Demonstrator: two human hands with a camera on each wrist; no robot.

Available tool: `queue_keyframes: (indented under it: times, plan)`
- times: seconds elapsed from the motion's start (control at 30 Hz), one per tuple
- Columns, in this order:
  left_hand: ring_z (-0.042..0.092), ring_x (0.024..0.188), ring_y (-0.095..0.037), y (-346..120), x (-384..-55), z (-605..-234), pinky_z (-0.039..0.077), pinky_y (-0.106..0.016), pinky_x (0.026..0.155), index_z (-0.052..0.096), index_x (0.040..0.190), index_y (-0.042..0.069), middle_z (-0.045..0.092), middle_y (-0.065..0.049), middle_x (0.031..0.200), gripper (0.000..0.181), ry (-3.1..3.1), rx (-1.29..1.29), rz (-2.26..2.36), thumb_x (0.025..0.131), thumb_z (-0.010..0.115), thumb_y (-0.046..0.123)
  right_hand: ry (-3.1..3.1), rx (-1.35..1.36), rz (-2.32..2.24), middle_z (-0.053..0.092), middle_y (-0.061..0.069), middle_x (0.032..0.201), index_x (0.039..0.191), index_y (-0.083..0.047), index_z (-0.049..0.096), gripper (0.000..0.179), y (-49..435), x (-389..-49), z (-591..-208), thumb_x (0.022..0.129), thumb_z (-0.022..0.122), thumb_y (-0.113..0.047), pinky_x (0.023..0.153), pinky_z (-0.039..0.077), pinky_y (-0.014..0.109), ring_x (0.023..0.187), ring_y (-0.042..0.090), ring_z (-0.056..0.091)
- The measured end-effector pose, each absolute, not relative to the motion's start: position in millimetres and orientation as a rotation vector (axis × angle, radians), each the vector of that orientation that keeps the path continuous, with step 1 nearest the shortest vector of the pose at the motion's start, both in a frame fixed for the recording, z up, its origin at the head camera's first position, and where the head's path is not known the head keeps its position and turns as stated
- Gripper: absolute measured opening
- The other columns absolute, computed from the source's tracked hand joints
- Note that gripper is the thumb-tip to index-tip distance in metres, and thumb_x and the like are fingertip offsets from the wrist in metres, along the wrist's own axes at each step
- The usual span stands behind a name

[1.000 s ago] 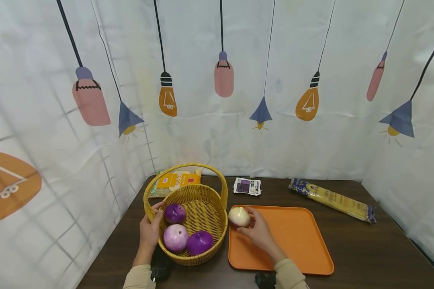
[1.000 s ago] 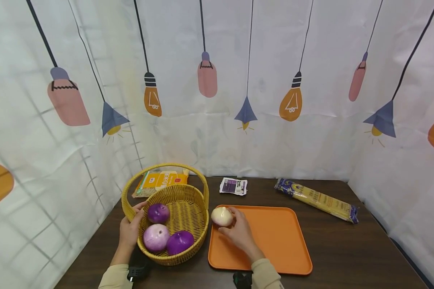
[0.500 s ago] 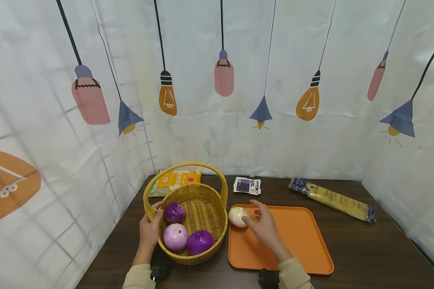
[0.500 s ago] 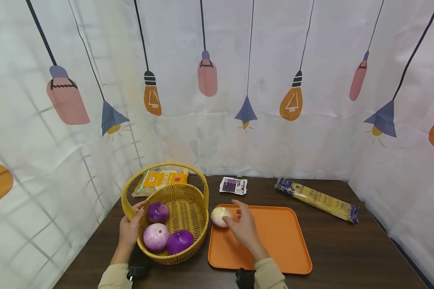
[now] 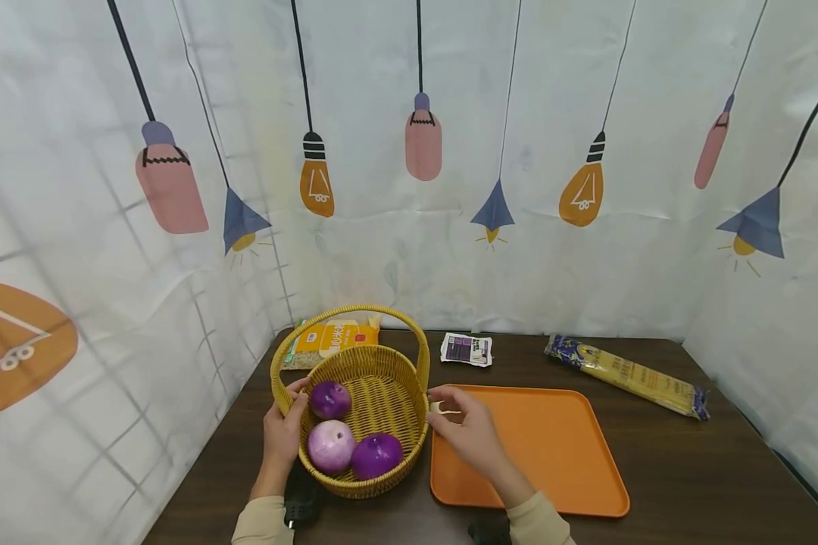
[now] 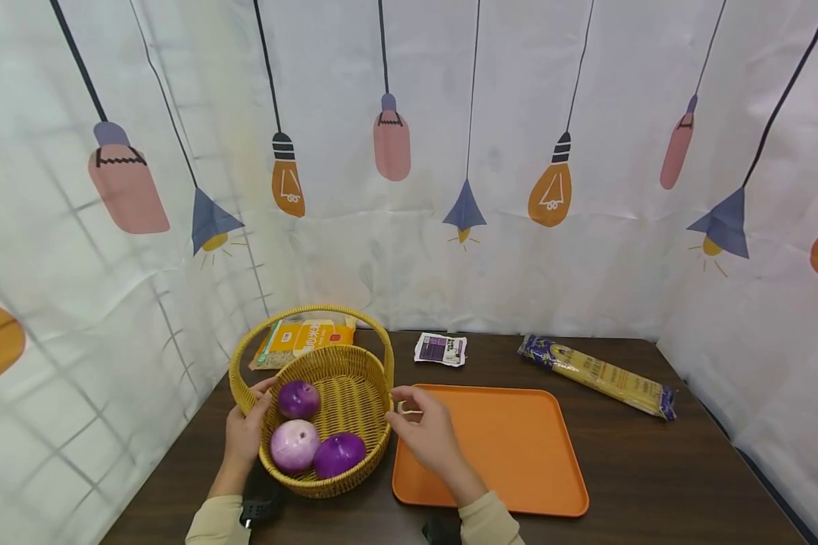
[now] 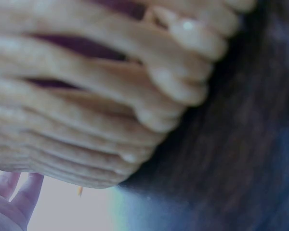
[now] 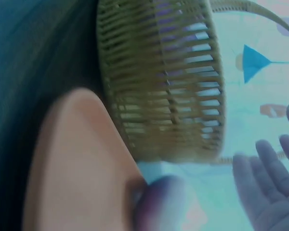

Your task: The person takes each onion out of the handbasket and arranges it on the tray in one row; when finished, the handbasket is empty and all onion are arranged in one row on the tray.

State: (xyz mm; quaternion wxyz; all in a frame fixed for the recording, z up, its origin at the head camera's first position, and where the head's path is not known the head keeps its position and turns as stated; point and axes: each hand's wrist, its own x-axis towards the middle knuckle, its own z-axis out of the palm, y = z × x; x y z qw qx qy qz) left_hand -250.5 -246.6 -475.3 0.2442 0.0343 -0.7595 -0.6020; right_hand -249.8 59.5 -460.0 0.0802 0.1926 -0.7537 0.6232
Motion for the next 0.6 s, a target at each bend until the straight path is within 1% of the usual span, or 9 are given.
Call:
queue_keyframes:
  times: [0.03,0.1,0.23,0.3,0.4,0.47,0.6]
  plan:
    - [0.054,0.120,-0.033,-246,-250,-475,0.041,-0.006,0.085,0.055,0.097,-0.013,0.061,-0.018,0.131,0.024,-2.075,0.093,-1.645,0.101,0.051,0.010,-2.252,0.607,1.881,0.068,0.012,0.111,0.113,-0.009,0.068,0.028,57,-249,-461,0.086,0.073,-0.007,0.082,0.055,0.031,0.100,0.033,0.062]
    - [0.053,0.120,-0.033,-246,-250,-474,0.040,-0.006,0.085,0.054,0.097,-0.013,0.061,-0.018,0.131,0.023,-2.074,0.091,-1.651,0.101,0.051,0.009,-2.246,0.670,1.913,0.068,0.012,0.111,0.115,-0.008,0.067,0.029,52,-248,-461,0.086,0.073,-0.009,0.082,0.055,0.028,0.099,0.030,0.063]
    - [0.053,0.121,-0.033,-246,-250,-474,0.040,-0.006,0.085,0.054,0.096,-0.013,0.060,-0.019,0.131,0.022,-2.070,0.092,-1.658,0.101,0.051,0.009,-2.258,0.784,1.967,0.065,0.009,0.117,0.122,-0.008,0.063,0.036,41,-249,-463,0.087,0.073,-0.009,0.086,0.054,0.031,0.105,0.024,0.061]
    - [0.053,0.120,-0.033,-246,-250,-474,0.040,-0.006,0.085,0.054,0.096,-0.013,0.060,-0.019,0.131,0.022,-2.070,0.095,-1.657,0.100,0.051,0.009,-2.286,0.830,1.978,0.064,0.009,0.121,0.126,-0.009,0.061,0.040,36,-252,-463,0.088,0.072,-0.009,0.089,0.053,0.037,0.108,0.022,0.060]
    - [0.053,0.120,-0.033,-246,-250,-474,0.040,-0.007,0.085,0.055,0.096,-0.013,0.061,-0.019,0.131,0.022,-2.070,0.100,-1.652,0.100,0.052,0.009,-2.357,0.885,1.970,0.062,0.007,0.125,0.129,-0.012,0.059,0.045,29,-258,-462,0.087,0.074,-0.011,0.093,0.051,0.043,0.112,0.023,0.060]
    - [0.053,0.120,-0.033,-246,-250,-474,0.040,-0.007,0.085,0.055,0.096,-0.013,0.061,-0.018,0.131,0.023,-2.073,0.103,-1.648,0.101,0.051,0.009,-2.419,0.922,1.951,0.062,0.005,0.126,0.130,-0.014,0.059,0.048,24,-262,-460,0.086,0.075,-0.014,0.095,0.049,0.047,0.114,0.026,0.059]
    - [0.053,0.120,-0.034,-245,-250,-474,0.041,-0.006,0.084,0.055,0.098,-0.014,0.060,-0.018,0.131,0.024,-2.078,0.104,-1.647,0.101,0.051,0.010,-2.549,1.002,1.868,0.063,0.001,0.125,0.130,-0.017,0.059,0.051,15,-269,-458,0.083,0.078,-0.021,0.097,0.047,0.047,0.116,0.033,0.057]
